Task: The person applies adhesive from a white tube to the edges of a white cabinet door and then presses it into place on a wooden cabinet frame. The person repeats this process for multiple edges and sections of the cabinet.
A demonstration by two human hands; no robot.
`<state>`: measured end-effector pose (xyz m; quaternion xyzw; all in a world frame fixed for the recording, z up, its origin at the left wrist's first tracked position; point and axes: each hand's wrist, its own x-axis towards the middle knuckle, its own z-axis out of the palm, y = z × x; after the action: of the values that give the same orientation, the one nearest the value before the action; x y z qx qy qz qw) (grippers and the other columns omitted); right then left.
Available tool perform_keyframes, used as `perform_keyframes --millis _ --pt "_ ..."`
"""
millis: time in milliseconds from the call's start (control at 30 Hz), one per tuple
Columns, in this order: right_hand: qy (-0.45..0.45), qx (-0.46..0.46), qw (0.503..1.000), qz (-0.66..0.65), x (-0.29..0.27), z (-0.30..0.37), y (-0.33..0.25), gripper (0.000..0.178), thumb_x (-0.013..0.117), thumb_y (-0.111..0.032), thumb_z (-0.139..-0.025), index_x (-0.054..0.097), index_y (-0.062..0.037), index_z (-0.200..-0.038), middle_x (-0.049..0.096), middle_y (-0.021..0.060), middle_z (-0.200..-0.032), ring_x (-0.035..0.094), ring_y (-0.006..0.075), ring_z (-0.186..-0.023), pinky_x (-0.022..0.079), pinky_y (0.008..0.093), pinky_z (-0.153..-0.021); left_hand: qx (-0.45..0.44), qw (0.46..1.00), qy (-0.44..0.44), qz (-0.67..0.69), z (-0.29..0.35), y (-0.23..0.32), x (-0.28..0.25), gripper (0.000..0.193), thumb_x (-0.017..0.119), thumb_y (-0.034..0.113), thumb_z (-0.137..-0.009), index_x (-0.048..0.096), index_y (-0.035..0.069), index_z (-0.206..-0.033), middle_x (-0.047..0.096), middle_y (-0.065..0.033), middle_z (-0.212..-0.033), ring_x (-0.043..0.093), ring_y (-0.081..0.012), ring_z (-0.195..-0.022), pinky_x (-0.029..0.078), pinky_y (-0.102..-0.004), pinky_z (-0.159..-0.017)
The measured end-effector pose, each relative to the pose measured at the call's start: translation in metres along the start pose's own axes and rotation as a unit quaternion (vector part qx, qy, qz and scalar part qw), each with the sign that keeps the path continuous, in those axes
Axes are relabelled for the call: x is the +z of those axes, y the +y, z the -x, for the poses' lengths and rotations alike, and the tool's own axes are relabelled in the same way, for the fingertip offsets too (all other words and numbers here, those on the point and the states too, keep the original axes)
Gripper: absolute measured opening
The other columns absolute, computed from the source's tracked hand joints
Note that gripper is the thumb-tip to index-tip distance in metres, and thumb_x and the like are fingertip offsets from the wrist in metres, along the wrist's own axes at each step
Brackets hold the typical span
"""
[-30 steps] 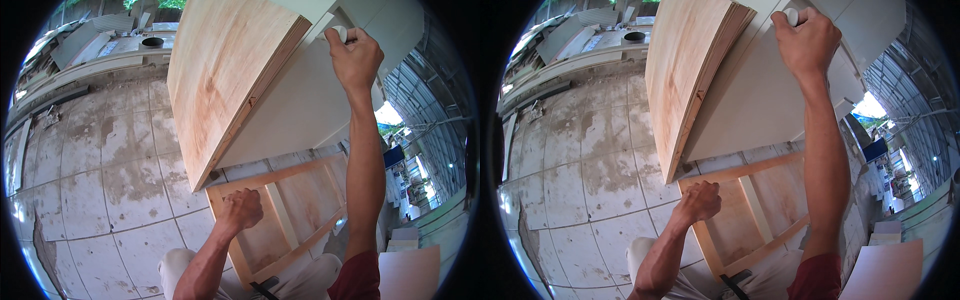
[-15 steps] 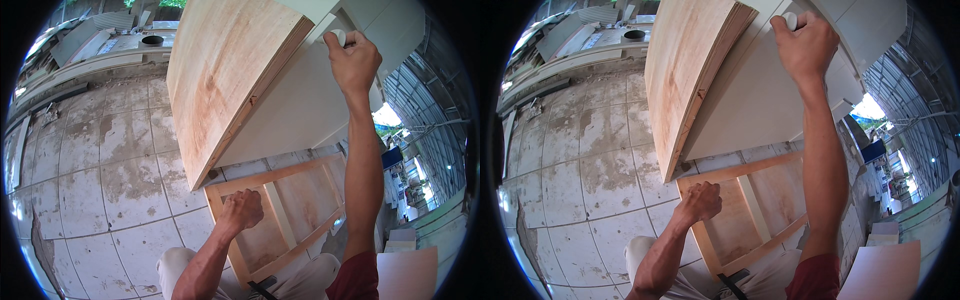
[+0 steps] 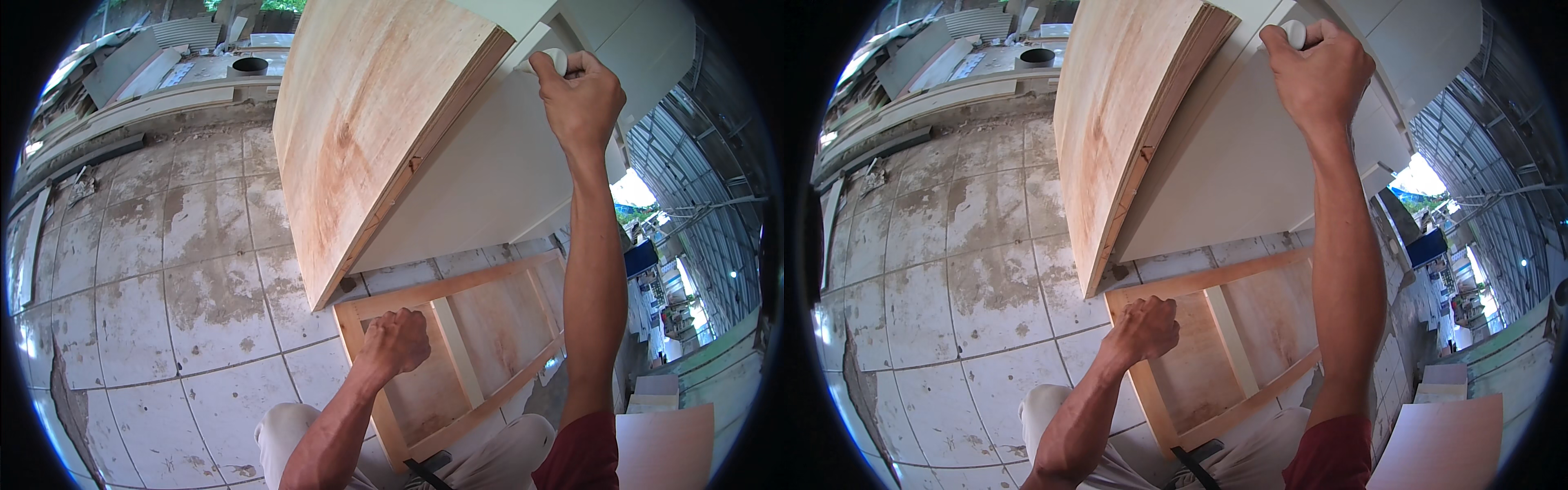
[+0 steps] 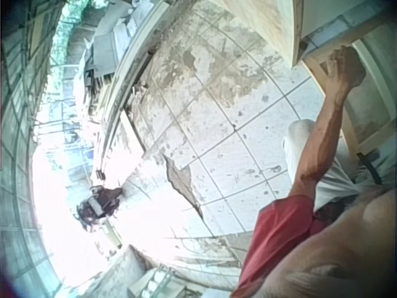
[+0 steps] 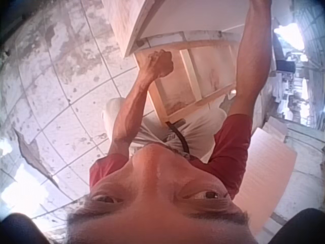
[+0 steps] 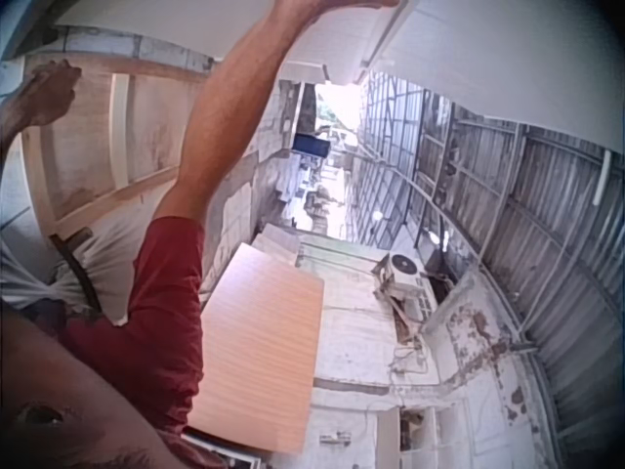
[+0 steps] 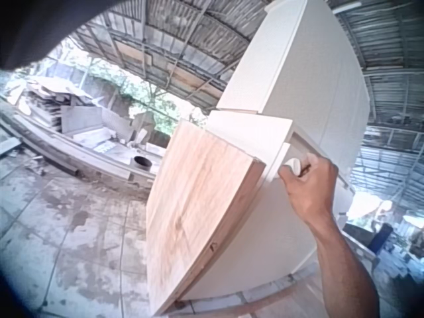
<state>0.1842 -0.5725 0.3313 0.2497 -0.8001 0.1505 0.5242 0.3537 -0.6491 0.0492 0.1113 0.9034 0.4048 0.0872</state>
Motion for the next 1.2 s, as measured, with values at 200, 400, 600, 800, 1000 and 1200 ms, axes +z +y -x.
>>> perform_keyframes --millis 200,400,600,800,1000,1200 --pt "0.003 -0.014 1.000 -0.003 0.001 -0.001 0.000 0.035 0.081 -0.029 -0.074 0.064 -0.0016 -0.061 0.063 0.0092 -0.054 0.063 0.0229 -0.052 0.055 0.0395 -0.066 0.001 1.000 0.018 0.004 0.000 -0.002 0.003 0.022 0.058 0.011 -0.083 0.072 -0.005 -0.086 0.071 -0.0267 -0.086 0.073 -0.0417 -0.088 0.057 -0.0484 -0.081" --pt "-0.002 -0.006 1.000 -0.013 0.001 0.000 0.000 0.033 0.081 -0.028 -0.074 0.065 -0.0017 -0.062 0.064 0.0088 -0.055 0.063 0.0221 -0.052 0.055 0.0401 -0.067 -0.003 1.000 -0.002 0.001 -0.002 -0.002 0.002 0.021 0.059 0.011 -0.082 0.072 -0.005 -0.086 0.071 -0.0264 -0.086 0.073 -0.0415 -0.087 0.057 -0.0481 -0.081" --pt "0.000 -0.017 1.000 -0.016 0.002 0.001 0.002 0.032 0.081 -0.027 -0.075 0.067 -0.0010 -0.064 0.065 0.0088 -0.056 0.065 0.0218 -0.053 0.055 0.0383 -0.066 -0.005 1.000 -0.001 0.012 -0.001 -0.001 0.000 0.021 0.059 0.010 -0.082 0.072 -0.006 -0.085 0.071 -0.0269 -0.085 0.073 -0.0417 -0.087 0.057 -0.0488 -0.081" --pt "-0.010 -0.015 1.000 -0.013 0.001 0.005 0.001 0.031 0.081 -0.027 -0.075 0.068 0.0003 -0.068 0.067 0.0096 -0.057 0.067 0.0224 -0.054 0.055 0.0367 -0.066 -0.006 1.000 0.000 0.004 -0.002 -0.002 0.002 0.021 0.058 0.010 -0.082 0.072 -0.006 -0.086 0.071 -0.0271 -0.086 0.073 -0.0418 -0.087 0.057 -0.0488 -0.081" --pt "-0.035 0.006 0.999 -0.031 0.000 0.014 -0.005 0.026 0.078 -0.023 -0.075 0.068 0.0008 -0.071 0.066 0.0105 -0.056 0.066 0.0243 -0.052 0.056 0.0363 -0.065 -0.004 1.000 0.004 0.000 -0.001 -0.001 0.003 0.021 0.058 0.010 -0.082 0.072 -0.005 -0.085 0.071 -0.0266 -0.086 0.073 -0.0414 -0.087 0.057 -0.0481 -0.081" --pt "-0.014 0.007 0.999 -0.047 0.010 0.036 -0.008 0.025 0.076 -0.020 -0.076 0.064 0.0008 -0.069 0.065 0.0132 -0.056 0.067 0.0285 -0.053 0.055 0.0371 -0.062 -0.022 0.998 -0.050 0.017 -0.001 0.004 -0.006 0.026 0.056 0.014 -0.086 0.070 -0.007 -0.094 0.070 -0.0301 -0.094 0.069 -0.0455 -0.096 0.053 -0.0510 -0.092"
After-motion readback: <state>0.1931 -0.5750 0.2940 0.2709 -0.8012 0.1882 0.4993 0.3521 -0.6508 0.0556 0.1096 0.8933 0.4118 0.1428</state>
